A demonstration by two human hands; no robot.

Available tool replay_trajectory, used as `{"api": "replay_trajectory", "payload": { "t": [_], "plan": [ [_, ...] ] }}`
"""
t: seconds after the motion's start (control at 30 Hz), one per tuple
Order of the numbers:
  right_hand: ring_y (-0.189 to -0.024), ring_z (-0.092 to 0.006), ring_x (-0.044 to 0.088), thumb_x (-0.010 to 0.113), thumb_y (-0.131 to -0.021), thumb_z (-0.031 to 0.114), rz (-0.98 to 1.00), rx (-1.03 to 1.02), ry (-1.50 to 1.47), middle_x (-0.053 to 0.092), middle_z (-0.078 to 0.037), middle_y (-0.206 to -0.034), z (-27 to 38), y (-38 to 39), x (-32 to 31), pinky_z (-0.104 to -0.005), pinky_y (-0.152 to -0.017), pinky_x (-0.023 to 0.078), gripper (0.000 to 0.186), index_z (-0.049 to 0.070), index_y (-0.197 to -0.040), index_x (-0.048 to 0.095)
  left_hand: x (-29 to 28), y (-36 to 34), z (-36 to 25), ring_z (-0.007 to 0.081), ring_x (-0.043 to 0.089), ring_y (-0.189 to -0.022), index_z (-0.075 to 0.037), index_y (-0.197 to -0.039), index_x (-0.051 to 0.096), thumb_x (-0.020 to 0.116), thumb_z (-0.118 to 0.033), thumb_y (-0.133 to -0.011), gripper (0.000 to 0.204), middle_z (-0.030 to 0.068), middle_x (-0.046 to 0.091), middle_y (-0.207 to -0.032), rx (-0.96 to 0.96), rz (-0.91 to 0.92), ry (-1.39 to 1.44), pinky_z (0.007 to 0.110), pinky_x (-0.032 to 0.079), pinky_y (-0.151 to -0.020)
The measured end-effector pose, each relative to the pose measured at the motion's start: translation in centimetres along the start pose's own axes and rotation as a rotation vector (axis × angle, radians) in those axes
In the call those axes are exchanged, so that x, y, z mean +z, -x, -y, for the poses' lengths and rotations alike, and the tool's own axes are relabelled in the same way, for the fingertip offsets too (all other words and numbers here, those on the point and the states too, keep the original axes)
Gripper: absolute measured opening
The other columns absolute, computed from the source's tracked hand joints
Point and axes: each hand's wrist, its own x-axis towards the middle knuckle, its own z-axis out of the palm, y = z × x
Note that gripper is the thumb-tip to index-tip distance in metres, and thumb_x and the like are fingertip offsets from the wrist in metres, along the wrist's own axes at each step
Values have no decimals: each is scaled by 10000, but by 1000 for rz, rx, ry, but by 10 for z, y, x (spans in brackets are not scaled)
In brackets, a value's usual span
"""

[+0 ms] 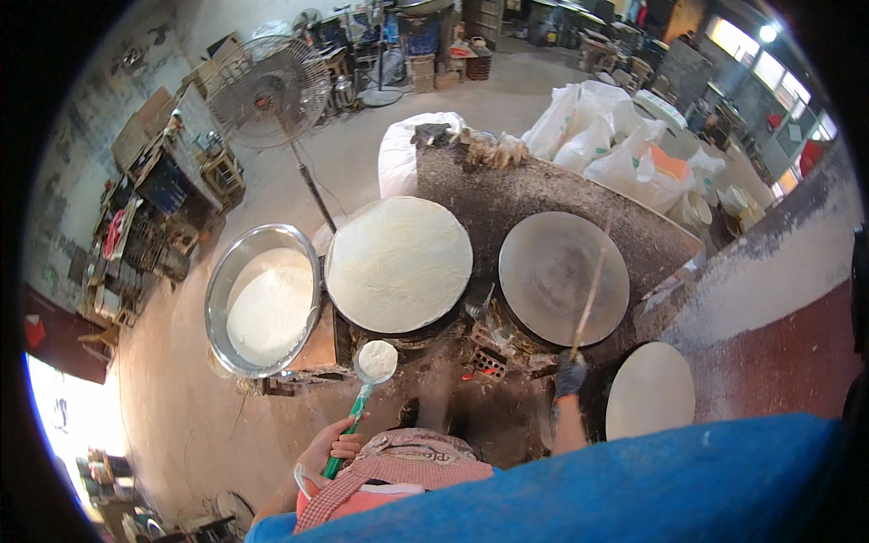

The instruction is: The person ladles batter onto multiple hot griddles, spreads it into thin circles with a wooden spreader, flips the crepes, and stacks the finished ones. The process repeats continuously across several griddles in a commercial kitchen.

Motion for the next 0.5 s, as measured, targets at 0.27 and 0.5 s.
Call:
{"api": "replay_trajectory", "payload": {
  "t": [0.27, 0.5],
  "plan": [
    [-711, -166, 552, 626, -853, 312, 441, -20, -340, 603, -80, -787, 123, 43, 171, -326, -629, 456, 361, 12, -1048, 580, 0, 3, 22, 68, 290, -412, -174, -1221, 480, 396, -271, -976, 277, -12, 310, -567, 132, 70, 49, 202, 291, -329],
    [-816, -169, 564, 696, -787, 196, 542, -147, -63, 617, -62, -922, 143, 86, 120, -319, -755, 458, 391, -4, -1099, 571, -31, 16, 17, 65, 304, -417, -146, -1206, 506, 415, -276, -967, 287, -15, 306, -559, 305, 130, 171, 198, 286, -327]
  ]
}}
